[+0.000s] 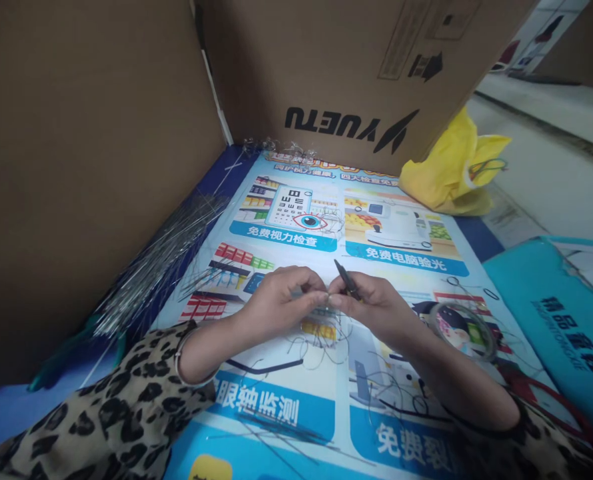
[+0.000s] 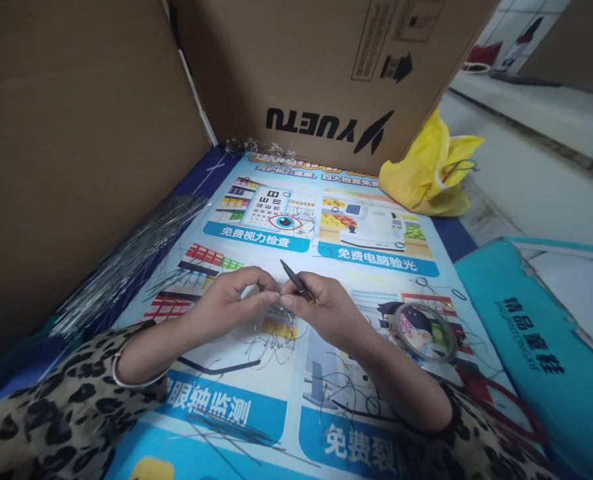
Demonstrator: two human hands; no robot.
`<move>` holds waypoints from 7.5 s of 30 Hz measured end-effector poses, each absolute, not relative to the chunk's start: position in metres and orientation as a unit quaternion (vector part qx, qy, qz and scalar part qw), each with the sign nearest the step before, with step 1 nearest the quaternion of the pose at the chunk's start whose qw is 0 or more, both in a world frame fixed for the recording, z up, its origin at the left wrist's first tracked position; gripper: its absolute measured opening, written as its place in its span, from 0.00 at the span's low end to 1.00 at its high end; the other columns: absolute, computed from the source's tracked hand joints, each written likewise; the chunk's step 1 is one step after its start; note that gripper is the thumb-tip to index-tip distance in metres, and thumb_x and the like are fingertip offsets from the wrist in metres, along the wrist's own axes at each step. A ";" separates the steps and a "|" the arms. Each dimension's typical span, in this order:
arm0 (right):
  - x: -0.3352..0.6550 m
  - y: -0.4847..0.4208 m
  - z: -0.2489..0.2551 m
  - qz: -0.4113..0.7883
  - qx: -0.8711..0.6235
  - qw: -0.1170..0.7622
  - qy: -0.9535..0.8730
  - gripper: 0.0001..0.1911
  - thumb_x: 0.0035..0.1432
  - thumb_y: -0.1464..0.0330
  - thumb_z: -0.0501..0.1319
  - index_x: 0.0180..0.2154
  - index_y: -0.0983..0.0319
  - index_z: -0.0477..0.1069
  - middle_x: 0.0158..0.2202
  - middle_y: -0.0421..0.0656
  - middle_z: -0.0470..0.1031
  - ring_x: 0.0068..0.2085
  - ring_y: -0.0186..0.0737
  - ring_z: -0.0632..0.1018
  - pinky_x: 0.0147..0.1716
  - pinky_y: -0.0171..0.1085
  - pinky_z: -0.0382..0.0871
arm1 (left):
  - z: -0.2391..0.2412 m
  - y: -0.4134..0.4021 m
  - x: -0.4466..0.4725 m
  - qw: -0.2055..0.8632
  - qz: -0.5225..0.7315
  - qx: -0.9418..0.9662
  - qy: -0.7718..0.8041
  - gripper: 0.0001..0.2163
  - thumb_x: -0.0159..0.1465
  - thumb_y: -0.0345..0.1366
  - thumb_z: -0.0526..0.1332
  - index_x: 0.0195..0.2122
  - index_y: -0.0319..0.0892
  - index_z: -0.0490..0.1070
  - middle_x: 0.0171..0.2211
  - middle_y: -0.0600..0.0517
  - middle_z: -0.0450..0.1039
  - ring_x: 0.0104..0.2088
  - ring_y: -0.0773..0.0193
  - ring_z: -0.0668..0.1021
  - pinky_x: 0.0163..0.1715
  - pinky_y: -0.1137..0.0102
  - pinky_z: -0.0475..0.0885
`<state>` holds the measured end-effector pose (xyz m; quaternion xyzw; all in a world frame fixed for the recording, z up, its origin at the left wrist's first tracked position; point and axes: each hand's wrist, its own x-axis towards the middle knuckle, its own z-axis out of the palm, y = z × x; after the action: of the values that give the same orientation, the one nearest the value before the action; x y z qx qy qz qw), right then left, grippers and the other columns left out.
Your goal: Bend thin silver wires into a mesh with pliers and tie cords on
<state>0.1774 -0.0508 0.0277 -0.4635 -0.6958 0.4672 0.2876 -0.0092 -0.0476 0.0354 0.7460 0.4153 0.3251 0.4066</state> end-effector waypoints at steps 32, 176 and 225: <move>0.198 -0.068 0.013 -0.017 -0.498 0.038 -0.866 0.08 0.56 0.68 0.56 0.37 0.60 0.72 0.30 0.43 0.72 0.35 0.41 0.68 0.34 0.37 0.53 | 0.014 -0.051 -0.010 0.393 0.333 0.742 0.429 0.07 0.63 0.36 0.52 0.33 0.40 0.66 0.30 0.54 0.68 0.32 0.68 0.69 0.33 0.73 0.63; 0.193 -0.087 0.030 -0.138 -0.535 -0.027 -0.833 0.09 0.52 0.75 0.57 0.37 0.62 0.71 0.27 0.43 0.72 0.30 0.43 0.71 0.27 0.38 0.50 | 0.006 -0.065 -0.002 0.213 0.371 0.805 0.411 0.04 0.58 0.28 0.56 0.26 0.39 0.66 0.23 0.54 0.66 0.26 0.69 0.69 0.28 0.73 0.63; 0.179 -0.094 0.035 -0.115 -0.547 -0.075 -0.826 0.10 0.50 0.78 0.55 0.35 0.64 0.70 0.27 0.47 0.73 0.28 0.44 0.74 0.24 0.37 0.55 | 0.006 -0.067 -0.002 0.149 0.367 0.825 0.403 0.05 0.59 0.28 0.54 0.27 0.40 0.65 0.23 0.53 0.65 0.26 0.68 0.68 0.27 0.72 0.62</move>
<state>0.1787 -0.0943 0.0350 -0.5472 -0.8256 -0.1153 -0.0752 -0.0021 -0.0673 0.0065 0.8252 0.4027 0.3671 0.1487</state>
